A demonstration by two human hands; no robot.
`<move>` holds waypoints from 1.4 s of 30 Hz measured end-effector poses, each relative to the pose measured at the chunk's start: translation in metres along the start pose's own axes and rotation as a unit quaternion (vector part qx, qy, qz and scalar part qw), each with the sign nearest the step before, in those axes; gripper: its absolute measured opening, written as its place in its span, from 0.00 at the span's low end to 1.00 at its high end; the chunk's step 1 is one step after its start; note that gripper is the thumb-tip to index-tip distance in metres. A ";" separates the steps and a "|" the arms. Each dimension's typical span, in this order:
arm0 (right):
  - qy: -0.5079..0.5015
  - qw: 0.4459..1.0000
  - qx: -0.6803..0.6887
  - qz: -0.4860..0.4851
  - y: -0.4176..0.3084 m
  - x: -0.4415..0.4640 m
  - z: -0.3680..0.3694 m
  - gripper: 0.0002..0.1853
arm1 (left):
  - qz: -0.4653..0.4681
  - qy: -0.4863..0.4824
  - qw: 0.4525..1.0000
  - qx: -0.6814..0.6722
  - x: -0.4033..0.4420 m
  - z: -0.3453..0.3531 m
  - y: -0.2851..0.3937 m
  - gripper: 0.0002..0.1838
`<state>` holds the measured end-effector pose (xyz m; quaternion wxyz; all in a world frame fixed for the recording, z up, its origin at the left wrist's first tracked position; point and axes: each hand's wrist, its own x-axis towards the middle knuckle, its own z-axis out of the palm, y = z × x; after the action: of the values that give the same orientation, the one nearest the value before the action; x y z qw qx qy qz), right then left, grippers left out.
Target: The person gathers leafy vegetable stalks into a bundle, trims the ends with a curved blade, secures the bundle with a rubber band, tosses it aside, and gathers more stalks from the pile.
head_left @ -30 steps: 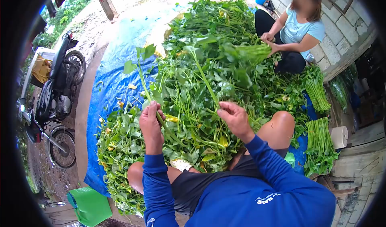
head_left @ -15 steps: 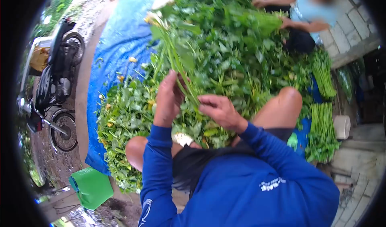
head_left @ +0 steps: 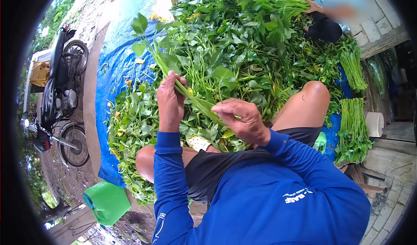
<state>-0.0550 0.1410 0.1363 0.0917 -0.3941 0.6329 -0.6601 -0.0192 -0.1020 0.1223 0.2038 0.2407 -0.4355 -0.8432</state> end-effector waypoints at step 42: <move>-0.148 0.921 0.204 0.296 0.067 0.065 0.049 0.08 | -0.026 0.031 0.999 -0.005 0.009 -0.022 0.018 0.12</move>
<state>-0.0930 0.0512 0.0969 0.4544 -0.2545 0.5512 -0.6518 -0.0113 -0.1312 0.1239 0.1959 0.2771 -0.4186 -0.8424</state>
